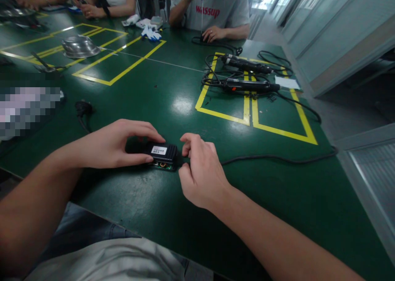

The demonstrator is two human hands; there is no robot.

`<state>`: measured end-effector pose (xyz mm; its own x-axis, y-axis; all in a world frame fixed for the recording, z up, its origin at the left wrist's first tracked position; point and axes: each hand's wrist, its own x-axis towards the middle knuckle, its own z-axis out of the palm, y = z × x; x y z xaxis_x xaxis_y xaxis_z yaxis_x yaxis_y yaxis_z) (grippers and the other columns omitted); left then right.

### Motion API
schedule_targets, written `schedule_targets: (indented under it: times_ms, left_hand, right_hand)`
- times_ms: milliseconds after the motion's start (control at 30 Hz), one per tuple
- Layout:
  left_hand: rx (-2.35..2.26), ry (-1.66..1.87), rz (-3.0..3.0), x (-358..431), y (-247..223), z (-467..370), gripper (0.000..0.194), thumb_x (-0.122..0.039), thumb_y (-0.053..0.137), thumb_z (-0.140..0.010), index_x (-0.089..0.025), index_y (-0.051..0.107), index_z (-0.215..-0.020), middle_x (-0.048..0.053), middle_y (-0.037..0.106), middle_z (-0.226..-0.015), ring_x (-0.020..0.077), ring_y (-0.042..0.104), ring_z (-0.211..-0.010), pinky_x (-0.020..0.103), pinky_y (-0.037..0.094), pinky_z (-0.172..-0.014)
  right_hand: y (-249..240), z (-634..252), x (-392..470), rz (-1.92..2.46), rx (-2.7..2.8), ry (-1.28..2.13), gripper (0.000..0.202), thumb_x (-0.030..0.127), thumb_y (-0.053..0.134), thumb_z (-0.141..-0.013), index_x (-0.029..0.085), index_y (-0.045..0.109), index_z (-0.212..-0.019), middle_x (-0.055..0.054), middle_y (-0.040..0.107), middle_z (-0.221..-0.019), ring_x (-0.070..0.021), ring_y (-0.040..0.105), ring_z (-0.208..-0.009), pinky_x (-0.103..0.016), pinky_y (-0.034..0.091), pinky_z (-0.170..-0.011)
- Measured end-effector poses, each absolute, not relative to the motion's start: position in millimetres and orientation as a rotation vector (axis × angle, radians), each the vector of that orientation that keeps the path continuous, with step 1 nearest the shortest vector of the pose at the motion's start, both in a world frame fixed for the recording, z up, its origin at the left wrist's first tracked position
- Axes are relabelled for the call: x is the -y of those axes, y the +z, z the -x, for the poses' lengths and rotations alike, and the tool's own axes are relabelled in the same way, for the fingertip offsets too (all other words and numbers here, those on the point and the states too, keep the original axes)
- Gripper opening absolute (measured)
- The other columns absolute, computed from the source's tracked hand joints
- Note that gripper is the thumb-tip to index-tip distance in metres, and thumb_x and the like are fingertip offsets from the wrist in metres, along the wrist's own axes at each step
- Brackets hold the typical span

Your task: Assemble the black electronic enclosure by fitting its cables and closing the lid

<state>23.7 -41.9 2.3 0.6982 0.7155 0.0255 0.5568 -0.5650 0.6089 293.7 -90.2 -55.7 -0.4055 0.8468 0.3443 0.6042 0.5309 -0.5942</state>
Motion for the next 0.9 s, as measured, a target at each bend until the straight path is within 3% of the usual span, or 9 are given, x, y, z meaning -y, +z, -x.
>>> schedule_targets:
  times_ms: [100,333,900]
  left_hand:
    - [-0.918,0.295,-2.299,44.5,3.2,-26.0,0.031,-0.036,0.077,-0.094,-0.024,0.080,-0.122,0.005,0.082,-0.118,0.0216,0.077,-0.104,0.031,0.056,-0.090]
    - [-0.926,0.276,-2.271,45.4,1.7,-30.0,0.028,-0.036,0.079,-0.092,-0.023,0.080,-0.116,0.003,0.080,-0.112,0.0196,0.075,-0.098,0.029,0.055,-0.085]
    - [-0.961,0.237,-2.264,46.0,2.2,-29.3,0.025,-0.033,0.078,-0.094,-0.024,0.079,-0.117,0.003,0.075,-0.114,0.0199,0.073,-0.101,0.031,0.053,-0.089]
  right_hand:
    - [-52.4,-292.1,91.0,1.186,2.198,0.497,0.043,0.018,0.055,-0.082,0.022,0.055,-0.125,-0.009,0.070,-0.103,-0.0304,0.065,-0.094,-0.049,0.047,-0.089]
    - [-51.7,-285.9,93.8,1.138,2.287,0.384,0.024,0.033,0.067,-0.093,0.021,0.067,-0.115,-0.011,0.074,-0.111,-0.0322,0.066,-0.102,-0.049,0.044,-0.090]
    - [-54.3,-286.2,92.7,1.130,2.300,0.332,0.017,0.032,0.071,-0.099,0.023,0.071,-0.113,-0.011,0.078,-0.110,-0.0319,0.068,-0.103,-0.048,0.044,-0.089]
